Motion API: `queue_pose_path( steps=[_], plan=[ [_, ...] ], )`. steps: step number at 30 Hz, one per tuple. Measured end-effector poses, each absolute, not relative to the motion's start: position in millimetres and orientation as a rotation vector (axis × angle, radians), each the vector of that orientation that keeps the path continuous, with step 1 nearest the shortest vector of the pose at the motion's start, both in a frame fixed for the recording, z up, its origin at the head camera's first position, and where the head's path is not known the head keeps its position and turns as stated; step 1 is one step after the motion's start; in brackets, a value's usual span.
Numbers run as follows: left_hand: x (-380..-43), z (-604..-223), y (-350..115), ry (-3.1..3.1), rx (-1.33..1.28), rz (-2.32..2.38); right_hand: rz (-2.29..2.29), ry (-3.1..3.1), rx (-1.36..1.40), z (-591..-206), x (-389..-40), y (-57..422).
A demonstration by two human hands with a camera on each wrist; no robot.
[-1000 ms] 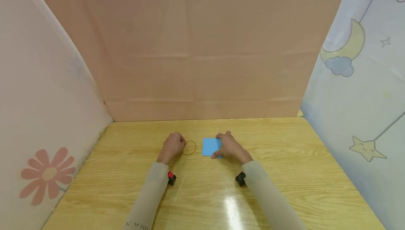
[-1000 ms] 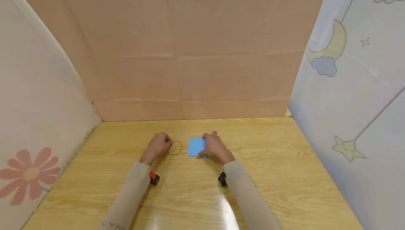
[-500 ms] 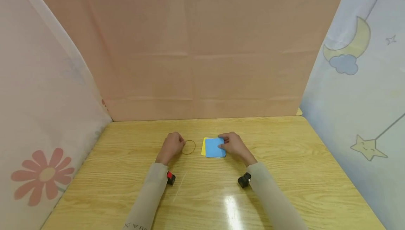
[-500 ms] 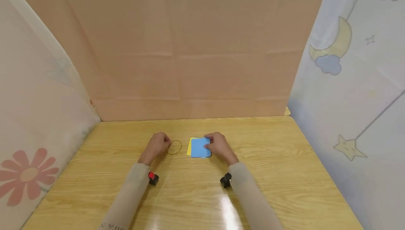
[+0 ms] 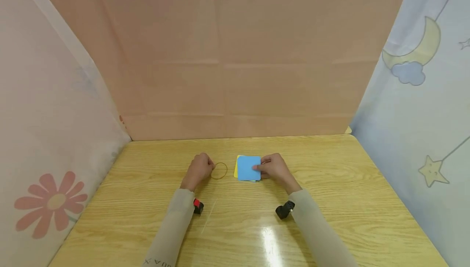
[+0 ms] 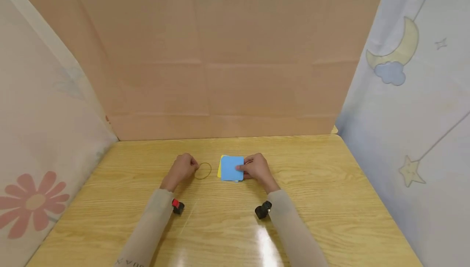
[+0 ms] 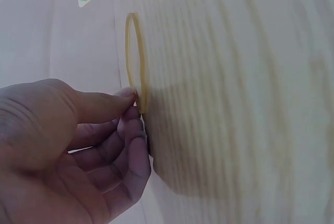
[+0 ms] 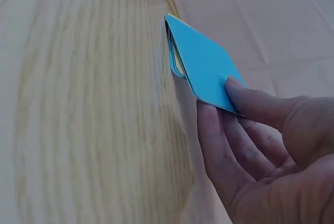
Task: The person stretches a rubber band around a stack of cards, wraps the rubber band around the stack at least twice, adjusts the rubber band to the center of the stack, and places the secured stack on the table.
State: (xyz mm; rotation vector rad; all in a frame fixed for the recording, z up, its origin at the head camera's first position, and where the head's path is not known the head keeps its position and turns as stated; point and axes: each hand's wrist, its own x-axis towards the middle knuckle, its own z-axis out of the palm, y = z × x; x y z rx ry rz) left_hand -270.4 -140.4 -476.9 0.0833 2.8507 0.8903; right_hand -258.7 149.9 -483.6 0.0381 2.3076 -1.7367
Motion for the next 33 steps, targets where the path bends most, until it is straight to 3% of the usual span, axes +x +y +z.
queue_pose_path(
  steps=[13, 33],
  plan=[
    [-264.3, -482.7, -138.8, 2.792, 0.258, 0.906, -1.884, 2.116, 0.109, -482.4, -251.0, 162.5],
    [-247.5, -470.0, -130.4, 2.792, 0.291, 1.091, -1.902, 2.039, 0.111, -478.4, -228.1, 189.8]
  ],
)
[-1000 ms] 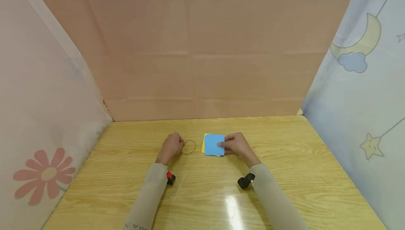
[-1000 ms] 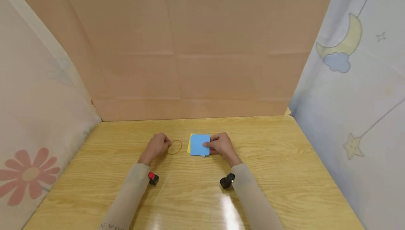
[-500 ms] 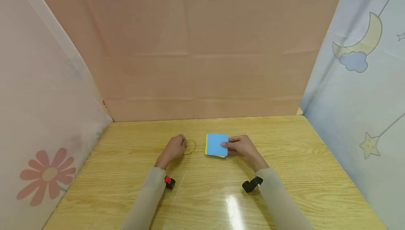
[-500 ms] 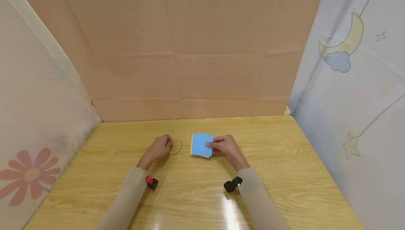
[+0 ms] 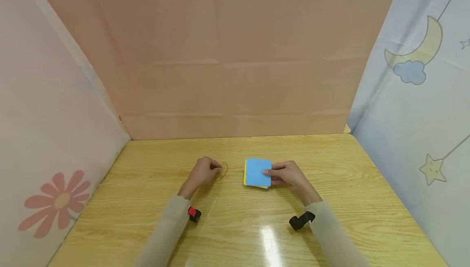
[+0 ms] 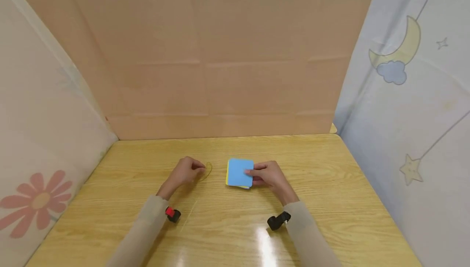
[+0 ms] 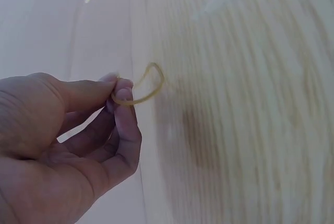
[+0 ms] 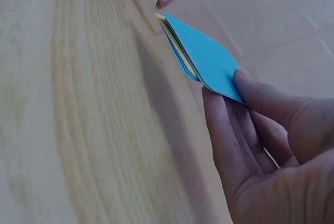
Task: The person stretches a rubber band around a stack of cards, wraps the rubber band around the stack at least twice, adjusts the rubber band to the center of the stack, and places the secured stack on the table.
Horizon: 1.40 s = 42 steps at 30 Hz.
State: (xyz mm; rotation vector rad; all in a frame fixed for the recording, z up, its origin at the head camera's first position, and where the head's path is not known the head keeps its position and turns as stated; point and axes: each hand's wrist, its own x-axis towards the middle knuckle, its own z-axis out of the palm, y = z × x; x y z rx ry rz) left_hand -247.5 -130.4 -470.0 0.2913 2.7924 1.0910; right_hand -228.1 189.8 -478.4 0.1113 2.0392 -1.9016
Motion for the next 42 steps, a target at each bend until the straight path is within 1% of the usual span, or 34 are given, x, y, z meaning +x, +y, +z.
queue_pose_path(
  steps=[12, 23, 42],
  plan=[
    [-240.9, -456.2, -119.3, 2.733, 0.314, 1.333, -1.884, 2.021, 0.090, -481.3, -218.5, 191.8],
    [-240.7, -449.7, -99.8, 2.690, 0.325, 1.493, -1.919, 1.964, 0.028, -485.7, -220.5, 194.2],
    [-240.4, -447.6, -78.7, 2.627, 0.370, 1.600, -1.923, 1.919, 0.003, -486.1, -219.0, 188.3]
  ],
)
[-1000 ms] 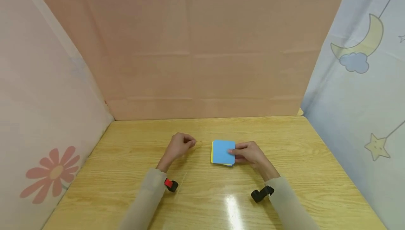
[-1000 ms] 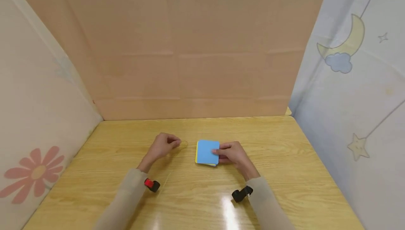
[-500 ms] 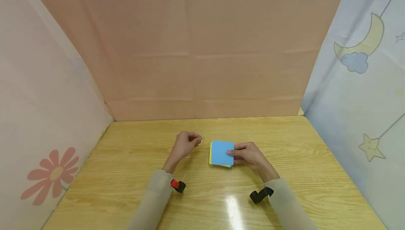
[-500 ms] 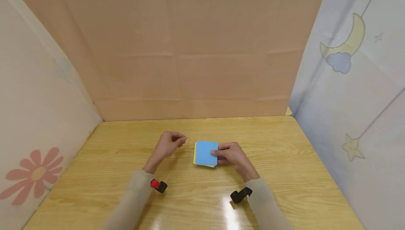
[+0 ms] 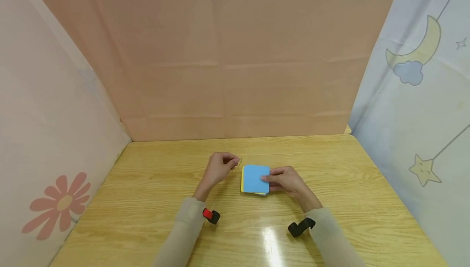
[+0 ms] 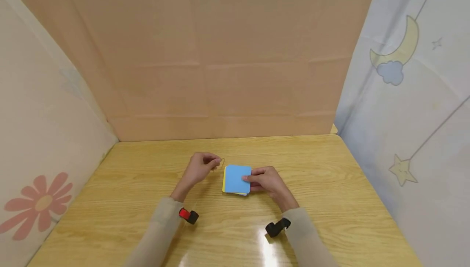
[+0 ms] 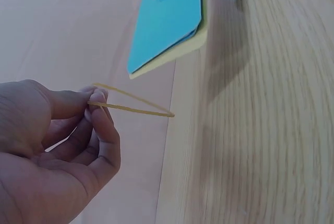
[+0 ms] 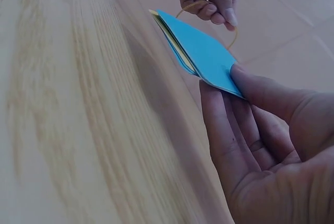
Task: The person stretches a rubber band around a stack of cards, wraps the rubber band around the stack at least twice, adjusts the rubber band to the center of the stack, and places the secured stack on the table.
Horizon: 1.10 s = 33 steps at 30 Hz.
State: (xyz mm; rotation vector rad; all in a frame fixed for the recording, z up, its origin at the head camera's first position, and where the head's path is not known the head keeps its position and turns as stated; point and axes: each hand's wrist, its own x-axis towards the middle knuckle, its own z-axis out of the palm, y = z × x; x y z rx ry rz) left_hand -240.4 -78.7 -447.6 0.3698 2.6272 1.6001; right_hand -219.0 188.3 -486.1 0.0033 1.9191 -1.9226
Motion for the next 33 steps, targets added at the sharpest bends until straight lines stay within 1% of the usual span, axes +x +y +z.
queue_pose_path(
  steps=[14, 33],
  plan=[
    [-236.2, -453.4, -72.8, 2.545, 0.385, 1.666, -1.957, 1.858, 0.029, -487.6, -217.9, 176.4],
    [-225.5, -467.6, -67.7, 2.521, 0.363, 1.586, -2.046, 1.860, 0.134, -494.6, -222.8, 176.4]
  ],
)
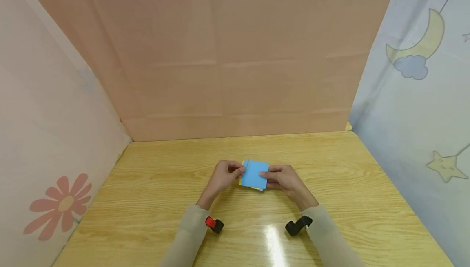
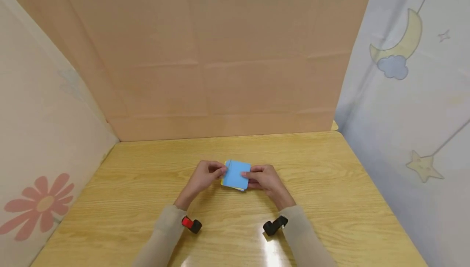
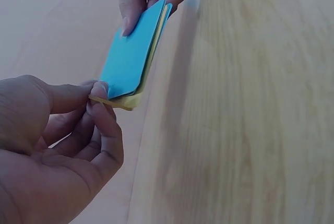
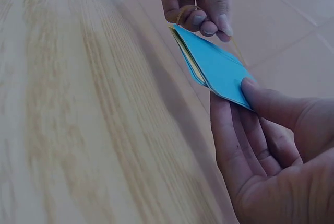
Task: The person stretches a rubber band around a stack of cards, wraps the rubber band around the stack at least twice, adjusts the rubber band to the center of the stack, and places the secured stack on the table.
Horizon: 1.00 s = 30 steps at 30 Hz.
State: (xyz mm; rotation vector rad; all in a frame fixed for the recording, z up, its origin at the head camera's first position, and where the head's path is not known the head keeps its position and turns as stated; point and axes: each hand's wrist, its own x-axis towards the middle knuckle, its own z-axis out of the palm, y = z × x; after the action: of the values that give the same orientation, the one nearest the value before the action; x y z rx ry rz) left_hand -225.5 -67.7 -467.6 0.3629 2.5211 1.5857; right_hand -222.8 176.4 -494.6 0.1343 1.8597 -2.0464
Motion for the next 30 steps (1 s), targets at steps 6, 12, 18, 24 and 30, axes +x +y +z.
queue_pose_path(
  steps=[6, 12, 18, 24, 30],
  plan=[
    [-223.8, -474.9, -66.4, 2.501, 0.360, 1.562, -2.065, 1.884, 0.175, -496.8, -224.3, 178.2],
    [-222.8, -477.5, -65.5, 2.492, 0.342, 1.557, -2.084, 1.869, 0.158, -499.6, -224.7, 178.8],
    [-220.5, -477.2, -66.7, 2.469, 0.338, 1.578, -2.089, 1.869, 0.191, -500.0, -224.6, 178.5],
    [-219.0, -476.1, -68.6, 2.438, 0.323, 1.612, -2.112, 1.887, 0.230, -499.4, -226.6, 177.8],
    [-218.0, -477.6, -69.0, 2.431, 0.332, 1.610, -2.140, 1.873, 0.268, -498.0, -226.9, 178.1]
  ],
)
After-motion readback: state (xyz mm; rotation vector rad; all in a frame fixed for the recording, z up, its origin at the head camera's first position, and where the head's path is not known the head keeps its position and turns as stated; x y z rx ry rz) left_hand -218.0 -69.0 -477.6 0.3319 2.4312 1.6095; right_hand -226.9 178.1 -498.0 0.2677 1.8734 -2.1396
